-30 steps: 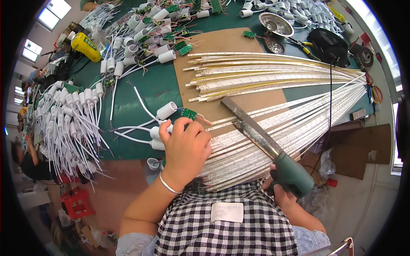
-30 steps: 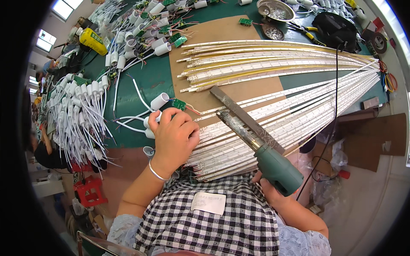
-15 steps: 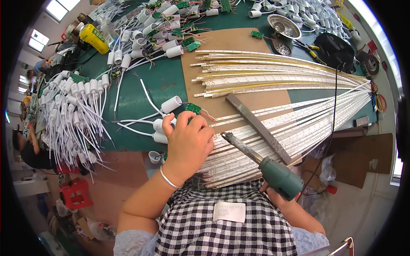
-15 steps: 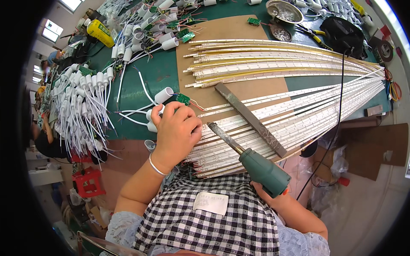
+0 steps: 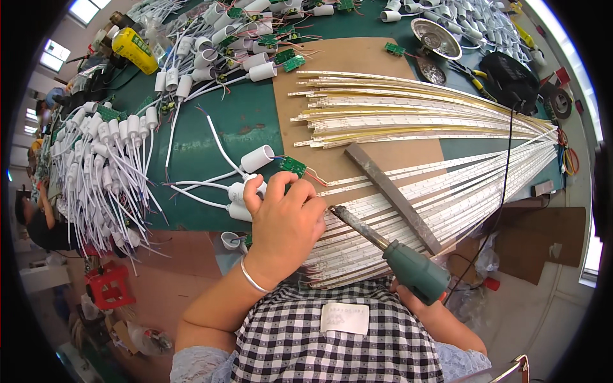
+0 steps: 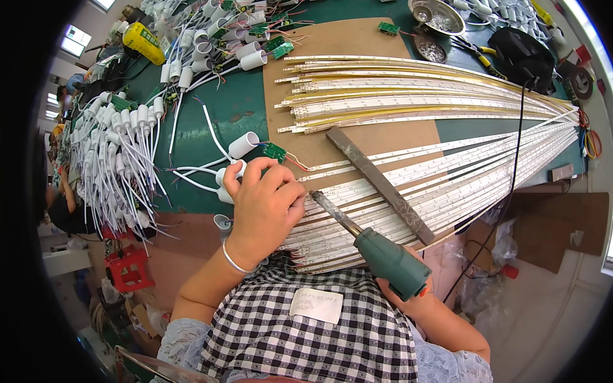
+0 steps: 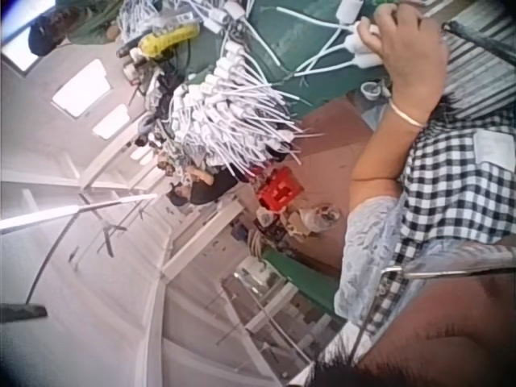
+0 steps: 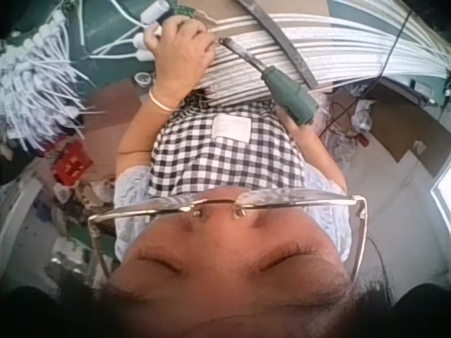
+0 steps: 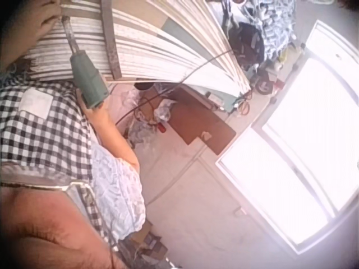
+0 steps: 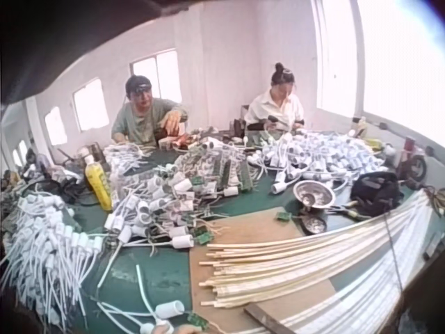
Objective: The person uses a soldering iron to attach wires to small green circuit boards. They pick up a board, apply the soldering iron to the connection points, and then place the finished unit on the table. The process is repeated for multiple units.
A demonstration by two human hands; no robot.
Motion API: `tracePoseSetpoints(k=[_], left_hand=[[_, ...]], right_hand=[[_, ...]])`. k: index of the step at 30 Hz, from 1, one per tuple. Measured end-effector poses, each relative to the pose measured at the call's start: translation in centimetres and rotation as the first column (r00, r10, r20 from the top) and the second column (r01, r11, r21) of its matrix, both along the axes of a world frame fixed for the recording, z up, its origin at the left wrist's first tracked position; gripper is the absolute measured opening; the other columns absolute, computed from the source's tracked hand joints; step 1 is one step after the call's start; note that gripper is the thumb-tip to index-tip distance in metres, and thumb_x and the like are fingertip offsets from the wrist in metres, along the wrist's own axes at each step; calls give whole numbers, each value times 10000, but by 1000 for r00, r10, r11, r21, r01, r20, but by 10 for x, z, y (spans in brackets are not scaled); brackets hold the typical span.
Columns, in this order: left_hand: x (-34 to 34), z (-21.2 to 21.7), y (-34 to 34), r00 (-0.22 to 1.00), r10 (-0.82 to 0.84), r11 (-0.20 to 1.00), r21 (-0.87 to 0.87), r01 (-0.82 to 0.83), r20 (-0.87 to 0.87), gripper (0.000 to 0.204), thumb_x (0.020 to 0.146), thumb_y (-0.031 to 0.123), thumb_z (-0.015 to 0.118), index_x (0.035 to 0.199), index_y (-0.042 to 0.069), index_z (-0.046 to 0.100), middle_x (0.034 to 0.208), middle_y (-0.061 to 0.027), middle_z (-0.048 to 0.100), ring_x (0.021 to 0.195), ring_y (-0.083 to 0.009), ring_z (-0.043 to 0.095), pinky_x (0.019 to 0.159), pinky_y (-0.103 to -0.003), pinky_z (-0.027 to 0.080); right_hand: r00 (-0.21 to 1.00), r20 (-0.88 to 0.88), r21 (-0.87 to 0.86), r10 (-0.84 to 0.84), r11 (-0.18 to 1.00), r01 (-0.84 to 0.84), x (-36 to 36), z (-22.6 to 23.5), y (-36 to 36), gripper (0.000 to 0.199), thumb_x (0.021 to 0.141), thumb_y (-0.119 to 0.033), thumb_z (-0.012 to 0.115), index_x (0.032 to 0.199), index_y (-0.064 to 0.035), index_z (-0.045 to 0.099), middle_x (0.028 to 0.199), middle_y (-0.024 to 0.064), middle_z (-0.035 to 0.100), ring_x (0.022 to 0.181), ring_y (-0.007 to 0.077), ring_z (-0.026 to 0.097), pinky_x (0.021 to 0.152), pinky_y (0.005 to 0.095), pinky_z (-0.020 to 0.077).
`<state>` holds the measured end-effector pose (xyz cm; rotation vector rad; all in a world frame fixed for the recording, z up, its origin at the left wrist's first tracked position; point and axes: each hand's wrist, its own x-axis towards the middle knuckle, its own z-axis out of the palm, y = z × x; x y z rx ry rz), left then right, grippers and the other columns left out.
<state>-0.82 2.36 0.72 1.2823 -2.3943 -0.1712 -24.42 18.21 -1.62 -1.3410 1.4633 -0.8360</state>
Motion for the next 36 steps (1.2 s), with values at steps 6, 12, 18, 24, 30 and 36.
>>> tracePoseSetpoints(k=[6,12,18,24,30,36], left_hand=[[0,-2,0,1000,5,1000,-6,-5,7,85,653,122,698,701,152,634,845,41,551,1000,-219,496,941,-503,217],[-7,5,0,999,-2,1000,-23,3,49,66,654,126,687,676,148,629,848,29,553,995,-227,495,925,-507,233],[-11,6,0,999,-17,996,-88,21,43,78,643,126,691,670,145,620,853,25,557,988,-231,495,926,-498,237],[-5,7,0,999,-24,998,-62,26,30,81,650,126,689,674,148,615,846,26,555,986,-223,497,928,-491,230],[1,1,0,1000,-19,999,-25,20,6,81,660,128,692,688,149,619,849,38,551,987,-213,497,938,-507,221],[0,-1,1,1000,-4,1000,-14,4,1,85,661,122,699,699,147,628,852,37,553,999,-214,497,947,-507,213]], right_hand=[[930,343,14,-131,991,135,2,4,2,276,776,-10,598,1050,8,572,869,107,612,721,204,611,652,313,502],[980,146,-116,-137,981,155,-38,30,-3,439,766,15,481,1203,24,443,806,115,599,681,176,605,614,300,510],[872,222,-386,-436,782,489,-91,77,-18,295,826,18,526,1118,50,495,939,112,607,676,140,600,637,277,505],[815,467,-223,-342,847,483,-55,57,-14,454,833,-78,519,1250,58,402,1169,165,549,644,172,605,586,292,493],[877,396,-5,-272,955,298,-10,12,3,541,830,-218,587,1256,51,391,1131,182,556,648,198,595,564,293,485],[990,141,10,-32,999,31,-14,4,4,265,787,-33,576,1047,16,570,876,108,618,742,222,608,684,327,497]])
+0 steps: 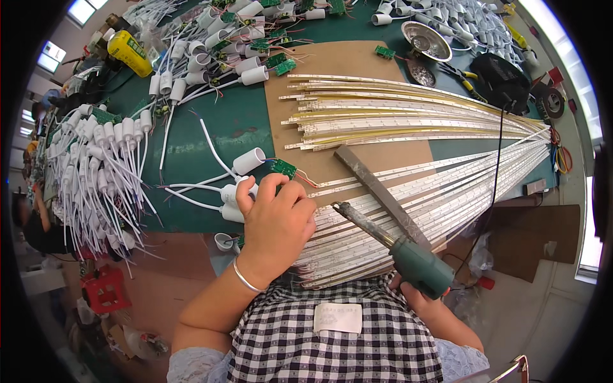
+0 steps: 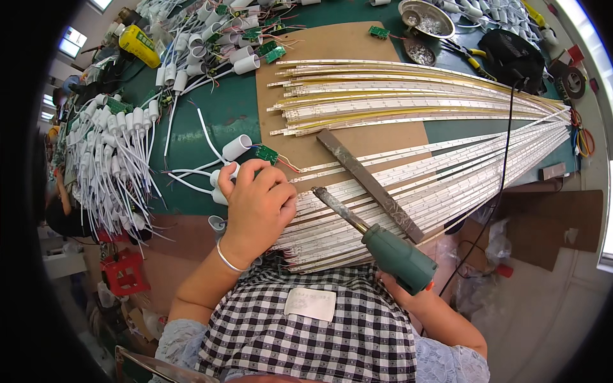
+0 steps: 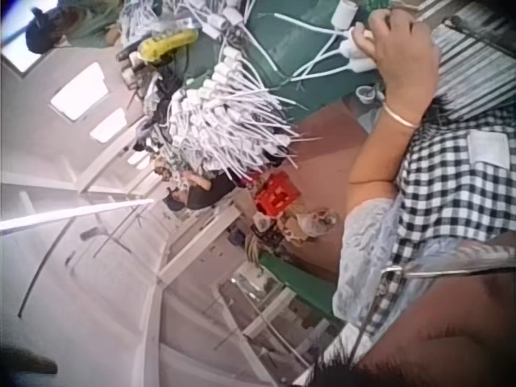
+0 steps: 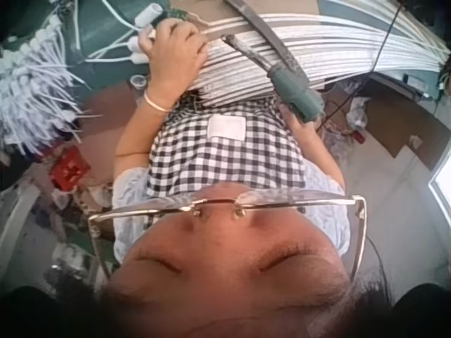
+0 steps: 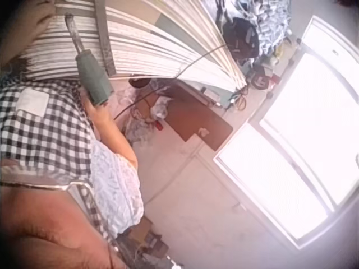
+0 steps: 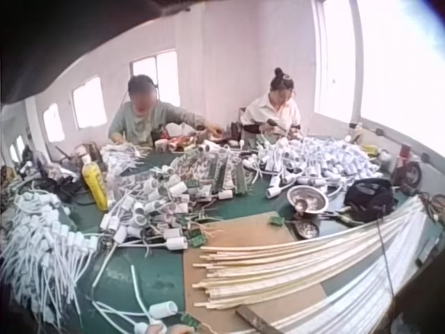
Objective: The person uses a soldering iron to attach wires to small green circuit boards. They pick up a board, apply the soldering iron to the connection points, and then place the finished unit on the table. The process is repeated for multiple units.
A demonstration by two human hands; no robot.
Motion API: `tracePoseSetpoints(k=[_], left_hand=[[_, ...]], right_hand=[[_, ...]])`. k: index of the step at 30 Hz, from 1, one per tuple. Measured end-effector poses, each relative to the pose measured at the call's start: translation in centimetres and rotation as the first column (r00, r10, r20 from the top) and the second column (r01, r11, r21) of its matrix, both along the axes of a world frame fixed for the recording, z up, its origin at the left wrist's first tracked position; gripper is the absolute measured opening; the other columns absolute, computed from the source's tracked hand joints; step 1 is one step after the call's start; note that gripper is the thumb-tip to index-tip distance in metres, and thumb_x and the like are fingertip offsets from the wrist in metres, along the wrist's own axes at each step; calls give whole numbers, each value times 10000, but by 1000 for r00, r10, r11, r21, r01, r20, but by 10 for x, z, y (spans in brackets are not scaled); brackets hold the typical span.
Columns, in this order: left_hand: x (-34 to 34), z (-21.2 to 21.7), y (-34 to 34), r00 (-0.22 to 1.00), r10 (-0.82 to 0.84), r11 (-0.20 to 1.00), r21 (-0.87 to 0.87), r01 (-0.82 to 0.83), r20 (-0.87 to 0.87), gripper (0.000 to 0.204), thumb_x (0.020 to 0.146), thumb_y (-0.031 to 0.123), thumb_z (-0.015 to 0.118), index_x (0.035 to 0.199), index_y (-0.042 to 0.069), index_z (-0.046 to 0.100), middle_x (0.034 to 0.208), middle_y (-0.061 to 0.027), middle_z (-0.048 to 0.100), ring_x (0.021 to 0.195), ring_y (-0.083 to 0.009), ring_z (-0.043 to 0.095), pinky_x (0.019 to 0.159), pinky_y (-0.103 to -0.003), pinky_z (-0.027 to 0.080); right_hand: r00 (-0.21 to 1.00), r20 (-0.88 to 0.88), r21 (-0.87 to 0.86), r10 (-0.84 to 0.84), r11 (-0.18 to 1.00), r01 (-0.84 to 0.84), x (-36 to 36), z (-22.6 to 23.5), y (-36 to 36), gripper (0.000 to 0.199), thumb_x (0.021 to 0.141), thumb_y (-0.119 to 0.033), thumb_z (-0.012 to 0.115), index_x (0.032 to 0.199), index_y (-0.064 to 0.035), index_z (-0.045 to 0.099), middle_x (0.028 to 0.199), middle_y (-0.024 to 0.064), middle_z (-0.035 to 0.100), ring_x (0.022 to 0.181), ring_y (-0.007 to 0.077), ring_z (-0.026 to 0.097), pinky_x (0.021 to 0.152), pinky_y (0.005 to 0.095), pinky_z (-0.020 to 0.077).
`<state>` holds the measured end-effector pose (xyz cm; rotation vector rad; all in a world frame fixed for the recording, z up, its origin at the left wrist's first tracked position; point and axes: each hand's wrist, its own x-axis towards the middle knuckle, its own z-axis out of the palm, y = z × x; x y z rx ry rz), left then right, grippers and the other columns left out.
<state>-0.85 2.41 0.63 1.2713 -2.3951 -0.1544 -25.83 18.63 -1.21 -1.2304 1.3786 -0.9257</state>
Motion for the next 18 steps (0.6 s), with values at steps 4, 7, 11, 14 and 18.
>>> tracePoseSetpoints(k=[4,7,11,14,18], left_hand=[[-1,1,-1,1000,-1,1000,6,1,-6,90,657,116,700,703,148,629,849,39,555,1001,-211,498,950,-506,209],[-1,0,-2,1000,1,1000,8,-1,-15,96,652,110,701,700,149,628,845,40,553,1000,-210,499,950,-505,209],[1,1,-3,1000,-12,1000,21,12,1,119,643,118,701,738,150,636,863,36,534,1013,-210,485,952,-524,219],[1,1,-3,1000,-22,1000,21,21,13,133,640,124,702,755,149,640,872,33,524,1017,-212,477,952,-534,225],[0,0,-2,1000,-18,1000,7,18,4,134,635,123,702,750,146,638,872,30,525,1016,-214,478,951,-534,226]], right_hand=[[994,-105,28,41,999,-38,2,-3,-2,275,734,-10,641,1007,4,613,928,134,626,850,289,608,744,354,483],[990,-122,3,65,998,-66,4,-4,-5,294,727,-11,650,1019,6,616,975,143,627,891,302,603,777,358,475],[994,-95,15,56,998,-55,7,-1,-8,301,731,-13,649,1029,9,613,996,147,622,909,302,599,802,362,467],[996,-81,25,31,999,-29,8,0,-7,305,740,-25,645,1041,8,607,987,144,623,904,299,600,798,364,469],[1000,-17,29,11,1000,-10,6,3,-5,334,796,-95,607,1102,28,550,914,127,620,814,247,607,738,338,484]])
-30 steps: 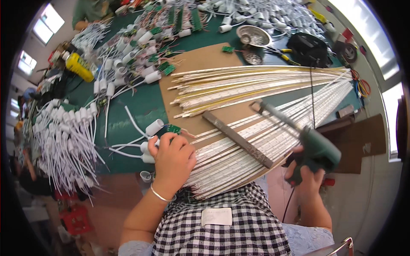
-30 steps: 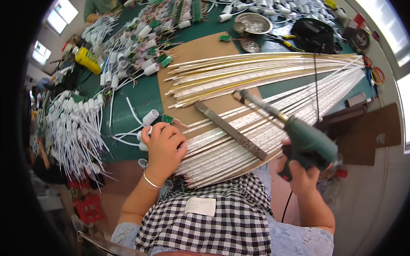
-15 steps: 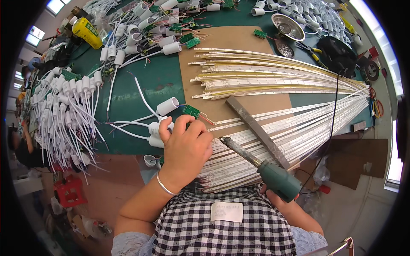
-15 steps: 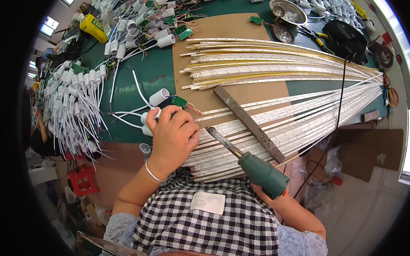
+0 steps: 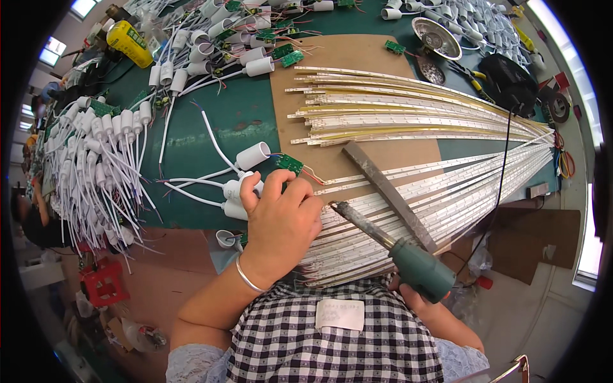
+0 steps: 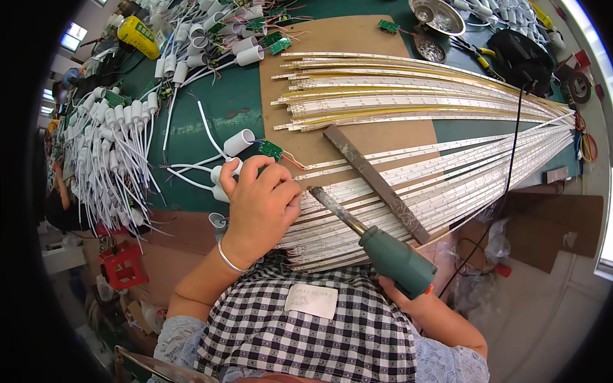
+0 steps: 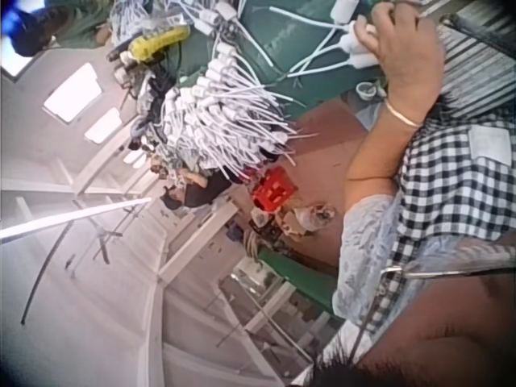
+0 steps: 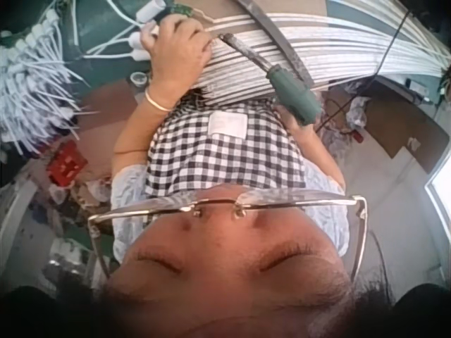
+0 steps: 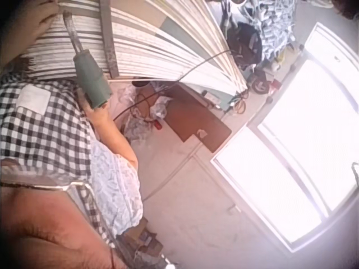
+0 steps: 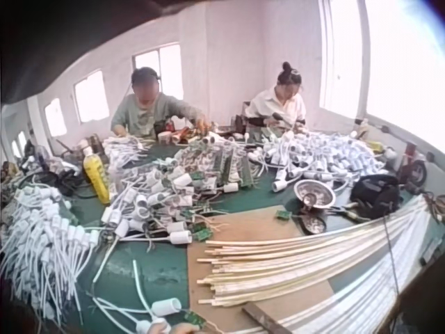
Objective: The person uses a soldering iron to attach wires to small green circuit boards. They pick up a board, apply the soldering iron to the connection points, and then place the finished unit on the table. The process is repeated for multiple units.
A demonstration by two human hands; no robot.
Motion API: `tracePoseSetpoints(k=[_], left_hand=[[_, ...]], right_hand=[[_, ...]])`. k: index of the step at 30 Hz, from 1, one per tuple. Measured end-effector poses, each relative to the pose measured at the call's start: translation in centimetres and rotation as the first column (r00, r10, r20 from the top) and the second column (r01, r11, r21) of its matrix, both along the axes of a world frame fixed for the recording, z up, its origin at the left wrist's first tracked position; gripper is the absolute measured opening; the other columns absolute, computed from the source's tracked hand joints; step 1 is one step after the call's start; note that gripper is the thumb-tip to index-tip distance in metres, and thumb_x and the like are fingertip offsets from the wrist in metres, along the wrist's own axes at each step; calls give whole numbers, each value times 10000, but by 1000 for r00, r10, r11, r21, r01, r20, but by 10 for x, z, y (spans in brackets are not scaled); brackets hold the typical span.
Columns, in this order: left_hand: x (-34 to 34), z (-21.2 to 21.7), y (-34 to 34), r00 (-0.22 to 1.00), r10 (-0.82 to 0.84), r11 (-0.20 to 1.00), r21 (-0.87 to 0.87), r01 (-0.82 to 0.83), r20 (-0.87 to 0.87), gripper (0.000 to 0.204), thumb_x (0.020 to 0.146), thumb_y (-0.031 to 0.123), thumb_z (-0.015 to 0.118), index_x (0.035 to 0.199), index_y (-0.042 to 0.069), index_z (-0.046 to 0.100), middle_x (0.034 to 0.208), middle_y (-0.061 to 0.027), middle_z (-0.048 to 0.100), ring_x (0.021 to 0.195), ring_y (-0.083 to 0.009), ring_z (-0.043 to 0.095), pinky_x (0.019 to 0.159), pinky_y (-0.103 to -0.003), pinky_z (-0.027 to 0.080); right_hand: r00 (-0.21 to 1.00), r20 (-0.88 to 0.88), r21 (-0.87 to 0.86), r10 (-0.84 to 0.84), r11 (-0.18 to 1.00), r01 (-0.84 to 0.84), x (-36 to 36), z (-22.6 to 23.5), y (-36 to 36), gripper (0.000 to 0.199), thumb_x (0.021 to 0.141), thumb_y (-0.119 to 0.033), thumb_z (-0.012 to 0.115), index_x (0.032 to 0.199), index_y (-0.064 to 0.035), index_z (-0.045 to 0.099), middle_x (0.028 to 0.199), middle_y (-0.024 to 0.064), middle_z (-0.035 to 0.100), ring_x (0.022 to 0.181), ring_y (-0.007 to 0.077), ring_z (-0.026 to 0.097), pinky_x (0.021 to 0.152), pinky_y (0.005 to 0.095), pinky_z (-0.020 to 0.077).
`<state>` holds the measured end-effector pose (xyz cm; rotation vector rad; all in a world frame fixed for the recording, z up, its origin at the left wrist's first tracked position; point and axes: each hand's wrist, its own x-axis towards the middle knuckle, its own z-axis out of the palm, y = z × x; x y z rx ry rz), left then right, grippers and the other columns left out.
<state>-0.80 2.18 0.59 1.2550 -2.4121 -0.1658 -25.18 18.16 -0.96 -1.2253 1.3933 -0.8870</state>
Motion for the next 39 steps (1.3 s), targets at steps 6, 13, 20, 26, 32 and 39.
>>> tracePoseSetpoints(k=[6,13,20,26,32,39], left_hand=[[4,-3,1,1000,10,1000,-18,-11,-16,102,646,118,704,713,148,633,854,41,550,1016,-216,493,948,-511,213],[6,-4,2,999,2,999,-43,-4,-46,101,644,129,702,702,155,624,857,43,542,1002,-198,487,952,-512,225],[0,-1,3,1000,9,998,-55,-9,-6,80,651,136,698,696,159,636,858,50,548,995,-188,491,952,-517,232],[-2,2,6,997,21,996,-86,-14,74,70,659,130,691,691,156,635,861,55,552,998,-182,491,952,-512,239],[-1,12,2,994,-40,998,-46,45,98,67,673,140,695,689,137,631,869,52,558,985,-177,507,961,-471,260],[45,27,-60,990,-131,983,139,121,58,328,741,262,684,1009,87,612,1076,-75,585,1053,-281,514,914,-397,352]], right_hand=[[976,144,-51,-165,983,174,-12,10,-5,569,853,-324,616,1241,56,443,850,93,613,603,102,543,489,202,397],[893,-222,-524,-391,820,229,-89,60,-45,534,874,-303,580,1247,57,452,1045,140,607,612,96,550,525,203,403],[849,-157,-741,-506,628,238,-119,102,-73,466,868,-206,548,1216,86,444,1140,204,560,624,137,562,555,243,452],[866,279,-529,-415,686,499,-54,68,-69,481,875,-187,538,1232,96,383,1129,250,541,574,158,575,491,251,474],[574,680,-107,-457,712,694,-2,53,-71,413,919,-297,475,1227,-29,417,932,133,609,627,190,588,590,369,529],[839,299,-450,-454,708,544,-36,33,-42,291,837,-61,481,1111,30,444,747,111,563,605,200,560,592,362,507]])
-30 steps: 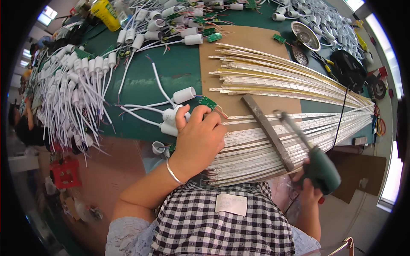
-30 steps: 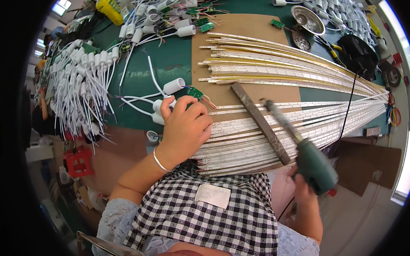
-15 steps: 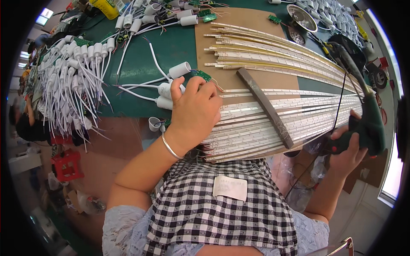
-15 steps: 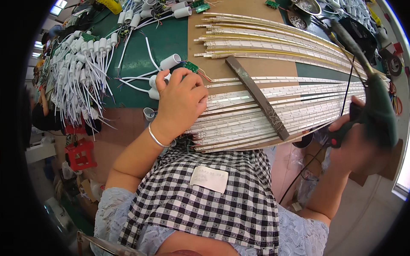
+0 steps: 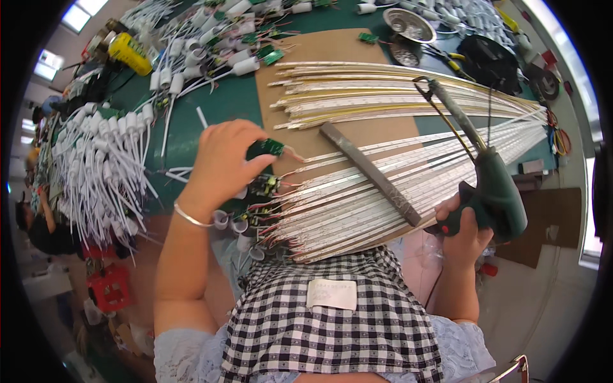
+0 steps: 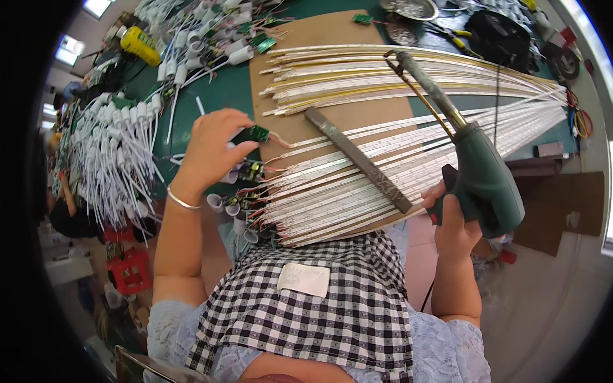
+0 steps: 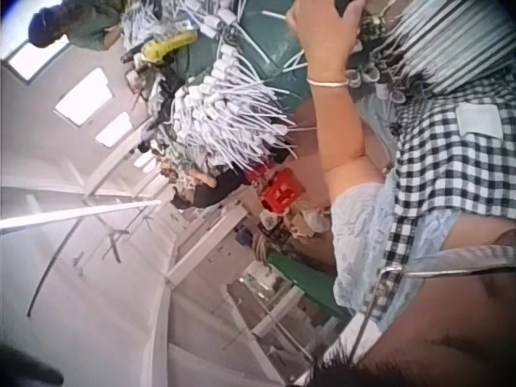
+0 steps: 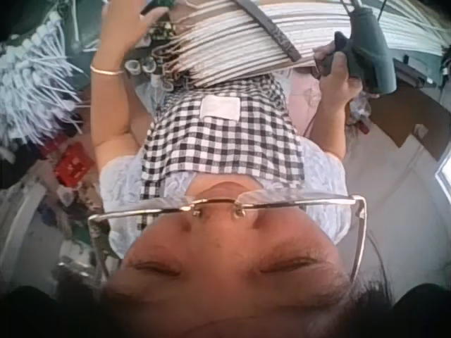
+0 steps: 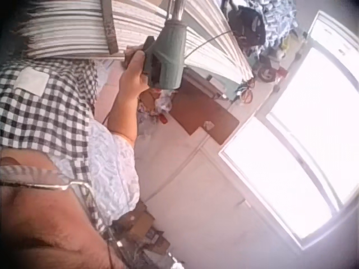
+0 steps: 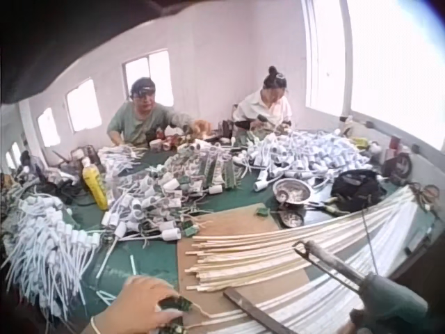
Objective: The person uses a soldering iron to attach wires to small green circuit boards. They pick up a board, apply the soldering iron to the connection points, and then place the finished unit on the table. The process is repeated for multiple units.
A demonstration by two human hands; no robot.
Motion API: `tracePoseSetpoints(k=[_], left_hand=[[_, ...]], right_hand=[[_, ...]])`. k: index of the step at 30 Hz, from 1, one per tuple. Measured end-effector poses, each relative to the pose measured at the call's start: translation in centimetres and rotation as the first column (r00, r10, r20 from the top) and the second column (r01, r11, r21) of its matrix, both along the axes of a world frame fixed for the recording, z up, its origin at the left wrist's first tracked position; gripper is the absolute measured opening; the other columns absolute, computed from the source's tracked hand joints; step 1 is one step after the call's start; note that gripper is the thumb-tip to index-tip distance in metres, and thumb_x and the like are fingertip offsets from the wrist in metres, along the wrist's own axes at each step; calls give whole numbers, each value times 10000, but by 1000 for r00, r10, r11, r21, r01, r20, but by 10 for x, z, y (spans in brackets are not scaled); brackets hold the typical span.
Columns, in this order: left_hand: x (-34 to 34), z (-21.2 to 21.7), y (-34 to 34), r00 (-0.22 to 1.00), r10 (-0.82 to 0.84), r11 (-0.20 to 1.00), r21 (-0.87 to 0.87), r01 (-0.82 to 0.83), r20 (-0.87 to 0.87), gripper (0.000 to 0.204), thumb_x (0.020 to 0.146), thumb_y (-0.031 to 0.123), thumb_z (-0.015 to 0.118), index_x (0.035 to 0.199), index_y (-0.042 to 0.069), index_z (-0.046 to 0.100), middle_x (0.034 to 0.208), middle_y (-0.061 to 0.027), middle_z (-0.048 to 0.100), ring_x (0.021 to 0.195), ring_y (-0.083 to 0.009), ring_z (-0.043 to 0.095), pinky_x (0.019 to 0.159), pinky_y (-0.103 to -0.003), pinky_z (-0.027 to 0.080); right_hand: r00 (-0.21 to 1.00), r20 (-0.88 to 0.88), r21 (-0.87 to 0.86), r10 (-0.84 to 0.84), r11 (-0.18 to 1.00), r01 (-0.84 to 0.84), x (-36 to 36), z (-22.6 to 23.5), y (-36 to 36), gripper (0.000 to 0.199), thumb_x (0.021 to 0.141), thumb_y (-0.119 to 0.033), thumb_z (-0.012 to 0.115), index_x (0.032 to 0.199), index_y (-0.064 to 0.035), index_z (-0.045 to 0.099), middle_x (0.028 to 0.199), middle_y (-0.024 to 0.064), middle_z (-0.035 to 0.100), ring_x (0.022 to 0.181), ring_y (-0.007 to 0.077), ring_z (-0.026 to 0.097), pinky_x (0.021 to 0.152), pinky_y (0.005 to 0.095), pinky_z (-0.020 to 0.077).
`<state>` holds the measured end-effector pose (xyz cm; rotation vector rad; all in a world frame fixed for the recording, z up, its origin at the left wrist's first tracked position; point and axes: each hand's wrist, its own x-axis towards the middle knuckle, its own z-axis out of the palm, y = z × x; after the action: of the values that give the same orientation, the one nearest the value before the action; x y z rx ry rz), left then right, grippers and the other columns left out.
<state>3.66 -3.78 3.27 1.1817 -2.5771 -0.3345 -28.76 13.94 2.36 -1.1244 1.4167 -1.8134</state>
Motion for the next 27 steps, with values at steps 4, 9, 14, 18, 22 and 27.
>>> tracePoseSetpoints(k=[4,9,14,18,22,27], left_hand=[[26,-11,-3,986,-42,985,161,69,-162,464,782,383,653,1104,56,579,1138,-136,546,1070,-319,496,938,-393,364],[13,-6,0,996,-6,992,125,17,-92,557,821,481,585,1158,41,539,1129,-144,533,1043,-322,485,931,-389,374],[0,-8,0,995,49,993,108,-39,-89,469,796,360,632,1138,49,556,1088,-134,551,982,-316,490,887,-398,388],[14,4,11,991,126,939,319,-131,35,425,778,309,636,1104,44,570,1026,-132,566,921,-314,509,849,-391,397],[19,1,5,997,77,917,392,-68,-8,413,788,317,627,1080,30,571,1014,-140,563,914,-313,520,844,-385,401],[6,3,1,999,-24,942,334,39,-48,424,806,340,616,1086,26,564,1031,-145,561,970,-323,519,861,-384,398]], right_hand=[[958,283,-80,-37,995,62,-37,34,-16,337,860,-155,482,1148,10,428,863,157,556,598,234,555,528,355,471],[891,419,-157,176,980,-120,-104,68,-87,390,939,-304,449,1154,20,480,989,166,590,730,217,582,607,319,476],[754,599,-197,270,962,-188,-135,6,-203,455,979,-394,388,1150,14,493,938,158,613,740,222,610,663,334,536],[690,711,74,133,962,-263,-87,-21,-248,428,985,-378,373,1106,15,492,878,177,626,670,235,614,595,335,543],[722,690,240,60,921,-306,-81,-23,-248,376,976,-357,411,1071,-1,487,868,141,621,634,225,613,560,342,547],[956,282,535,79,814,-225,-92,-11,-238,392,907,-384,516,1032,-12,524,787,84,580,626,220,626,561,373,558]])
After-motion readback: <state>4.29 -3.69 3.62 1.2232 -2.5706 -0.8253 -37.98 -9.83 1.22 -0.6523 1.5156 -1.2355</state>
